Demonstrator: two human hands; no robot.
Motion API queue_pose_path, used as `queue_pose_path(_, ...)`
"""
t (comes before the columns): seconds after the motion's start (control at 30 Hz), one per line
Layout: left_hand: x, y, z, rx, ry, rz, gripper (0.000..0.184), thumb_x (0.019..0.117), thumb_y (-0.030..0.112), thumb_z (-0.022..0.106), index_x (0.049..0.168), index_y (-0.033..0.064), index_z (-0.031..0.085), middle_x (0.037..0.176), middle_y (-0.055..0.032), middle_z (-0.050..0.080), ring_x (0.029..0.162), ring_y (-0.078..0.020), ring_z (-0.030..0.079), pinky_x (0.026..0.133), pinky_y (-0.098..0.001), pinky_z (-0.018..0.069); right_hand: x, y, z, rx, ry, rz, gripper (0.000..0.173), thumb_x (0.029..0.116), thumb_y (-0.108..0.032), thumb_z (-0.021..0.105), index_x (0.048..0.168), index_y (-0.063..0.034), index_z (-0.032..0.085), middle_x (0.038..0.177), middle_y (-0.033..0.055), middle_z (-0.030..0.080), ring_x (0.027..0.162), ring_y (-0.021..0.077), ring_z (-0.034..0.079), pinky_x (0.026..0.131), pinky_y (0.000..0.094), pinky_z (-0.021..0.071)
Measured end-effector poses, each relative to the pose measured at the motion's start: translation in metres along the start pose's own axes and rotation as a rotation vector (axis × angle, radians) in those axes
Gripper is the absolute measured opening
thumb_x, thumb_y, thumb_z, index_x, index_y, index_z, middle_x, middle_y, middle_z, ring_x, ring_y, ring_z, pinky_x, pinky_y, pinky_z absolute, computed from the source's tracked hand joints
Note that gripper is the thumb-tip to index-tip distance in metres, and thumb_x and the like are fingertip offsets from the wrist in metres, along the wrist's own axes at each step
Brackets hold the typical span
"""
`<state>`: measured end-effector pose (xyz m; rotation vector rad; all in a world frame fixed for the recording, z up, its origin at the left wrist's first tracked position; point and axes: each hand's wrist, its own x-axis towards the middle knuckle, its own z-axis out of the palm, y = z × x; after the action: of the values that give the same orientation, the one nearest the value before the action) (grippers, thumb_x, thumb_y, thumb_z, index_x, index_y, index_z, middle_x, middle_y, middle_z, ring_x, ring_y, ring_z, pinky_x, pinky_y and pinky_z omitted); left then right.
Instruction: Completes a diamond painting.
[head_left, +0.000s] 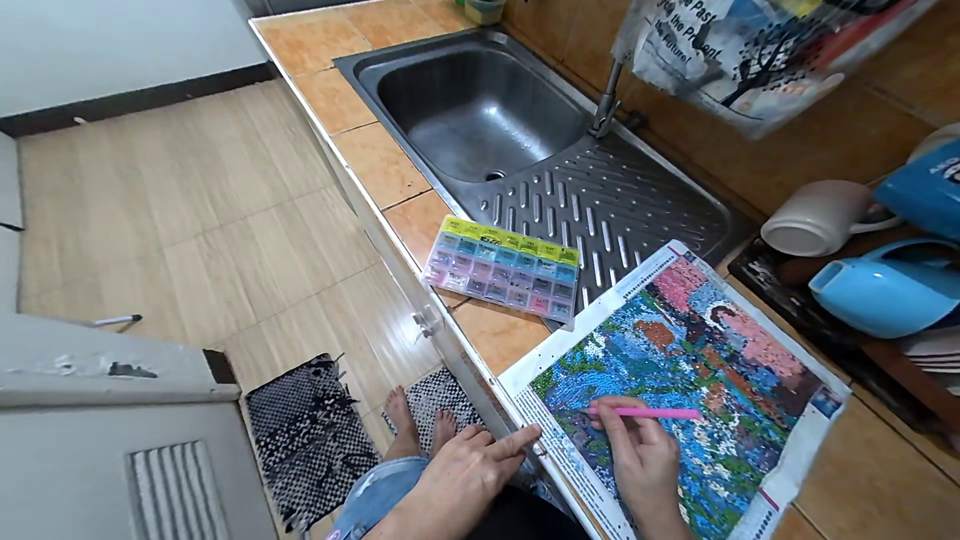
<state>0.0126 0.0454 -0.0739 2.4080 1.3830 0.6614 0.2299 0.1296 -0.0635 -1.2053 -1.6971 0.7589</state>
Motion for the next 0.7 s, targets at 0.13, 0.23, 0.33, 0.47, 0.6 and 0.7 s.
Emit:
queue_pose_path(0.13, -0.0001, -0.0001, -0.0009, -0.004, -0.013, -0.011, 0.024, 0.0892, -0.005, 0.061, 0.101, 0.0079, 0.078, 0.140, 0.0015, 0.066, 0.090, -0.0211, 0.075, 0.078, -0.0381, 0.0595, -0.0024, -0.0035, 0.0001, 0.042, 0.027, -0.004, 0.016, 0.0966, -0.009, 0.059, 0.094, 0.0043, 0.066, 0.089, -0.0001, 0.072, 0.078, -0.0048, 0.067, 0.071, 0.0127, 0.0574)
queue_pose_path(0.23, 0.0001, 0.0002, -0.0006, -0.003, -0.014, -0.008, 0.025, 0.0880, -0.005, 0.061, 0.100, 0.0083, 0.078, 0.139, 0.0014, 0.066, 0.089, -0.0212, 0.075, 0.078, -0.0380, 0.0594, -0.0049, -0.0037, 0.0000, 0.047, 0.000, -0.020, 0.017, 0.0977, -0.012, 0.059, 0.094, 0.0029, 0.067, 0.089, -0.0007, 0.071, 0.078, -0.0051, 0.066, 0.072, 0.0126, 0.0571)
queue_pose_path(0.33, 0.0001, -0.0001, 0.0003, -0.003, -0.007, -0.010, 0.025, 0.0874, -0.006, 0.062, 0.100, 0.0085, 0.078, 0.138, 0.0012, 0.067, 0.090, -0.0211, 0.075, 0.078, -0.0376, 0.0595, -0.0063, -0.0010, 0.0016, 0.037, -0.007, -0.030, 0.019, 0.0982, -0.013, 0.059, 0.094, 0.0023, 0.068, 0.090, 0.0000, 0.071, 0.079, -0.0040, 0.067, 0.073, 0.0130, 0.0572)
queue_pose_path(0.47, -0.0002, 0.0003, 0.0004, -0.017, -0.015, -0.016, 0.025, 0.0881, -0.006, 0.062, 0.100, 0.0078, 0.078, 0.139, 0.0013, 0.066, 0.090, -0.0213, 0.075, 0.078, -0.0377, 0.0594, -0.0074, 0.0019, 0.0030, 0.015, -0.003, -0.046, 0.018, 0.0970, -0.013, 0.060, 0.093, 0.0023, 0.068, 0.089, 0.0009, 0.071, 0.079, -0.0037, 0.067, 0.074, 0.0131, 0.0569)
queue_pose_path(0.6, -0.0004, 0.0009, 0.0004, -0.023, -0.017, -0.020, 0.024, 0.0885, -0.005, 0.061, 0.100, 0.0075, 0.078, 0.140, 0.0008, 0.066, 0.090, -0.0215, 0.075, 0.080, -0.0381, 0.0594, -0.0076, 0.0021, 0.0030, -0.029, -0.010, -0.082, 0.020, 0.0978, -0.014, 0.060, 0.092, 0.0029, 0.069, 0.089, 0.0025, 0.071, 0.080, -0.0037, 0.066, 0.075, 0.0123, 0.0560)
queue_pose_path(0.7, -0.0003, 0.0007, 0.0011, -0.018, -0.012, -0.016, 0.023, 0.0886, -0.005, 0.062, 0.100, 0.0078, 0.078, 0.139, 0.0010, 0.066, 0.090, -0.0209, 0.075, 0.078, -0.0376, 0.0595, -0.0070, 0.0027, 0.0028, -0.056, -0.019, -0.109, 0.019, 0.0974, -0.013, 0.060, 0.092, 0.0029, 0.069, 0.089, 0.0038, 0.071, 0.080, -0.0034, 0.066, 0.075, 0.0116, 0.0556)
